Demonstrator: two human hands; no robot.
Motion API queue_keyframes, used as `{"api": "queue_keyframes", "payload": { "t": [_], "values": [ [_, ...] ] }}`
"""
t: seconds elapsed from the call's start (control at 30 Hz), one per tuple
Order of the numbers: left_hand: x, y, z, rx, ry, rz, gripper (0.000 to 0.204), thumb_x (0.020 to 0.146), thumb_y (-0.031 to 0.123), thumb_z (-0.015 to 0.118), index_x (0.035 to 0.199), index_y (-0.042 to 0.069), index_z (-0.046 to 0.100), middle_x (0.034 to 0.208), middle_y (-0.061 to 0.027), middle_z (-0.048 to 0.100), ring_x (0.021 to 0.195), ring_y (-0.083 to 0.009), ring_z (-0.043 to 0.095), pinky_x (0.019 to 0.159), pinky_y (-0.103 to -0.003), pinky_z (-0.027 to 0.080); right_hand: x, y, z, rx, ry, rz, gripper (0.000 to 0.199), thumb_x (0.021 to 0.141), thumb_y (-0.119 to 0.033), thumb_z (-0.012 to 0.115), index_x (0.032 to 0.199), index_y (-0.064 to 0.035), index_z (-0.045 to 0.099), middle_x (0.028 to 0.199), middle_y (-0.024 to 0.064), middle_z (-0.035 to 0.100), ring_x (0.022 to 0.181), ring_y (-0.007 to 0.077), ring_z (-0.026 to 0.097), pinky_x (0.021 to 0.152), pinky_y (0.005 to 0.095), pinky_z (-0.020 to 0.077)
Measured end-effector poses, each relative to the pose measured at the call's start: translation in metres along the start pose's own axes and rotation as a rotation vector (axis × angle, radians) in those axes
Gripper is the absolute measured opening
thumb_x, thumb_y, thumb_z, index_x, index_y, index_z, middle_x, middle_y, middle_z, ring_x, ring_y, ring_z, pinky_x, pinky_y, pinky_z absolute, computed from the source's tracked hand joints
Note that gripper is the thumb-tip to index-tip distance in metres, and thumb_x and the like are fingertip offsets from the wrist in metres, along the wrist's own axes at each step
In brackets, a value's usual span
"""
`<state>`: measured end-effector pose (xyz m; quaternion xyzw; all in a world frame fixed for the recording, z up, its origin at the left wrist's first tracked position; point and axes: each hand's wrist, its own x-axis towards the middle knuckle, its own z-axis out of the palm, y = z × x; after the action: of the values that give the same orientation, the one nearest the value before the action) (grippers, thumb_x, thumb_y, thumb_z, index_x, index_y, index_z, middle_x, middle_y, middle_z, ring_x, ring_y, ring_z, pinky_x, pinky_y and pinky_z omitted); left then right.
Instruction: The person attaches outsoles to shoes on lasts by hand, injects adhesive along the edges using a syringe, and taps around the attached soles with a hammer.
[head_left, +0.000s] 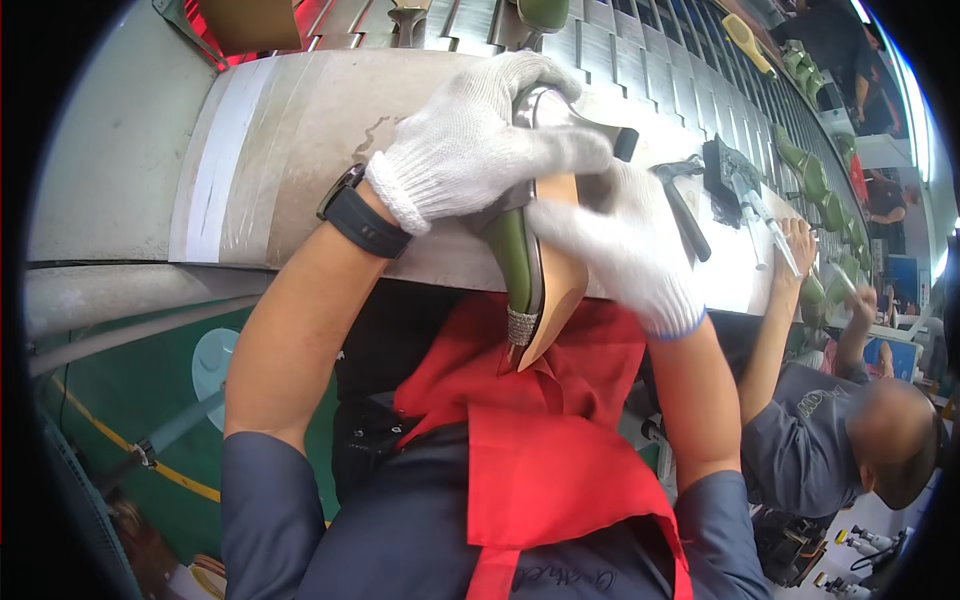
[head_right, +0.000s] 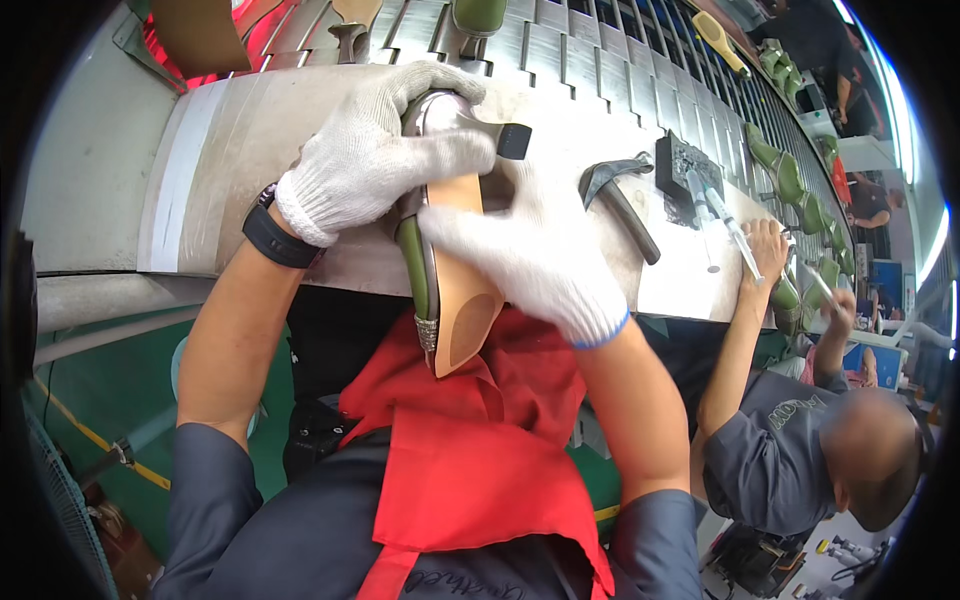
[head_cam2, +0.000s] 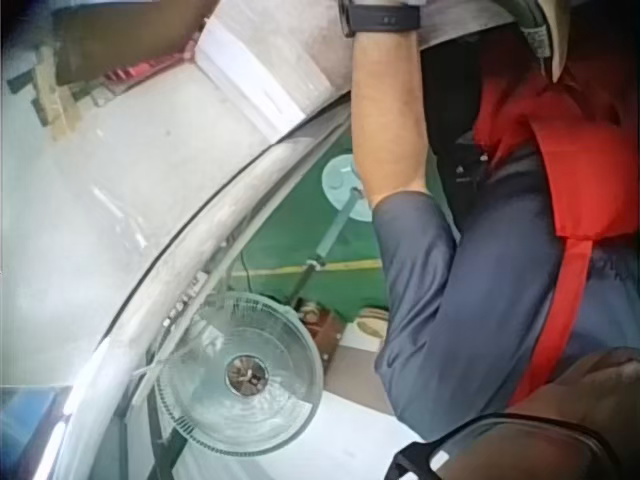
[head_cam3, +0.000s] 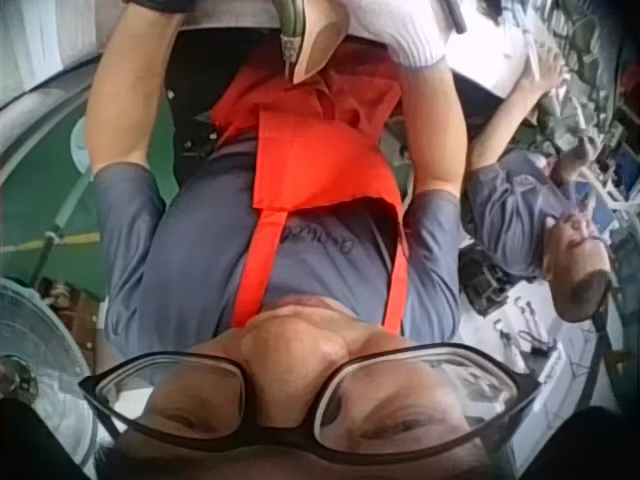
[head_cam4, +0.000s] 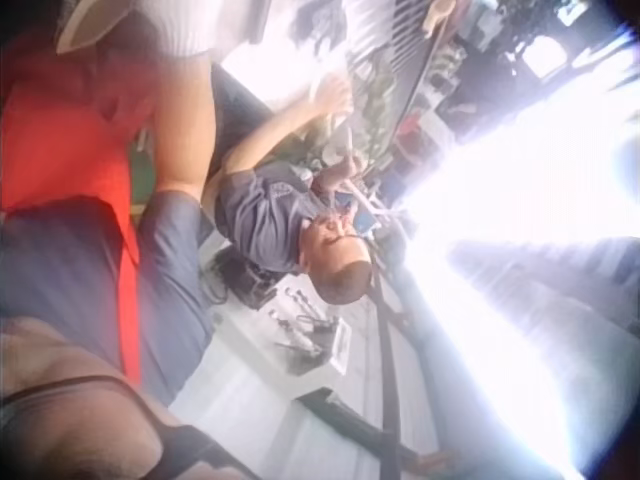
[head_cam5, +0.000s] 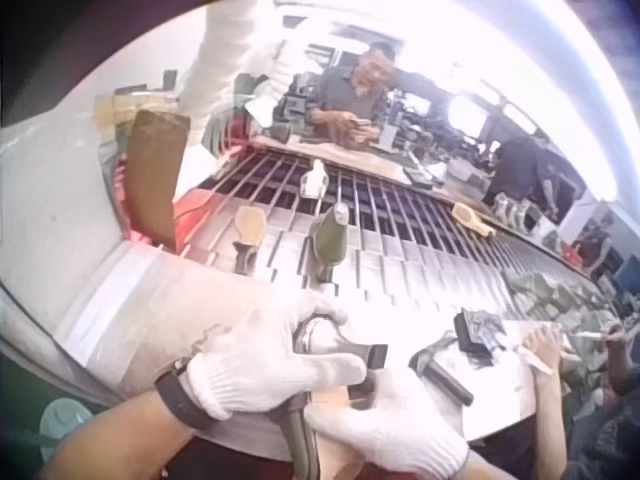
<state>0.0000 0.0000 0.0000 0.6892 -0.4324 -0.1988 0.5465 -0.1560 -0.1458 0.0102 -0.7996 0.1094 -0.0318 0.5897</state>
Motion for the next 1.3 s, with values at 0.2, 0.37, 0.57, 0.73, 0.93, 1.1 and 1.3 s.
{"api": "queue_keyframes", "payload": {
  "t": [0.2,0.37,0.57,0.73,0.93,1.1,1.3],
  "values": [
    [-0.030,-0.007,-0.028,0.175,0.189,0.164,0.063,0.086,0.030,0.092,0.134,-0.002,0.066,0.125,-0.0118,0.070,0.116,-0.0211,0.068,0.108,-0.038,0.055,0.007,-0.027,-0.001,-0.387,-0.045,-0.201,0.058,0.085,-0.034,0.088,0.131,-0.0012,0.075,0.116,0.0183,0.079,0.105,0.0288,0.078,0.093,0.0426,0.0619],
    [-0.124,-0.014,0.004,0.486,0.517,0.471,0.085,0.069,0.031,0.110,0.129,0.005,0.056,0.118,-0.0129,0.061,0.109,-0.0286,0.065,0.102,-0.043,0.056,-0.011,-0.015,-0.013,-0.873,0.057,-0.510,0.069,0.074,-0.034,0.095,0.134,-0.0072,0.074,0.129,0.0176,0.075,0.125,0.0396,0.070,0.112,0.0535,0.0529],
    [-0.148,-0.009,0.003,0.389,0.269,0.227,0.058,0.077,0.016,0.102,0.120,0.004,0.066,0.135,-0.0158,0.063,0.119,-0.0246,0.065,0.092,-0.037,0.059,0.005,0.003,-0.015,-0.896,0.139,-0.701,0.070,0.070,-0.018,0.097,0.136,-0.0100,0.073,0.150,0.0190,0.066,0.148,0.0442,0.055,0.122,0.0536,0.0480],
    [-0.123,0.005,-0.006,0.149,0.235,-0.048,0.054,0.085,0.020,0.092,0.131,0.001,0.073,0.151,-0.0233,0.064,0.142,-0.0334,0.061,0.121,-0.043,0.046,0.005,0.002,-0.013,-0.857,0.004,-0.713,0.040,0.076,-0.020,0.093,0.110,-0.0117,0.074,0.154,0.0147,0.065,0.151,0.0435,0.053,0.124,0.0567,0.0420],
    [-0.097,0.013,-0.014,0.155,0.068,-0.202,0.076,0.084,0.019,0.088,0.152,-0.001,0.061,0.164,-0.0194,0.056,0.157,-0.0298,0.050,0.131,-0.042,0.036,0.003,0.002,-0.009,-0.800,0.015,-0.682,0.027,0.077,-0.022,0.091,0.094,-0.0126,0.073,0.150,0.0126,0.067,0.152,0.0429,0.050,0.126,0.0606,0.0374],
    [-0.081,0.026,-0.010,0.300,0.035,-0.248,0.076,0.084,0.014,0.085,0.153,-0.001,0.059,0.157,-0.0191,0.061,0.150,-0.0284,0.056,0.128,-0.040,0.040,0.009,-0.001,-0.004,-0.789,0.025,-0.686,0.023,0.077,-0.021,0.089,0.091,-0.0106,0.073,0.145,0.0146,0.069,0.146,0.0437,0.056,0.123,0.0640,0.0382],
    [-0.077,0.022,-0.001,0.376,0.128,-0.267,0.083,0.079,0.025,0.087,0.152,-0.003,0.059,0.146,-0.0189,0.067,0.141,-0.0287,0.063,0.124,-0.040,0.045,0.018,-0.008,-0.016,-0.836,-0.003,-0.593,0.042,0.075,-0.017,0.091,0.113,-0.0070,0.074,0.147,0.0182,0.068,0.143,0.0423,0.060,0.122,0.0533,0.0454]
  ]
}}
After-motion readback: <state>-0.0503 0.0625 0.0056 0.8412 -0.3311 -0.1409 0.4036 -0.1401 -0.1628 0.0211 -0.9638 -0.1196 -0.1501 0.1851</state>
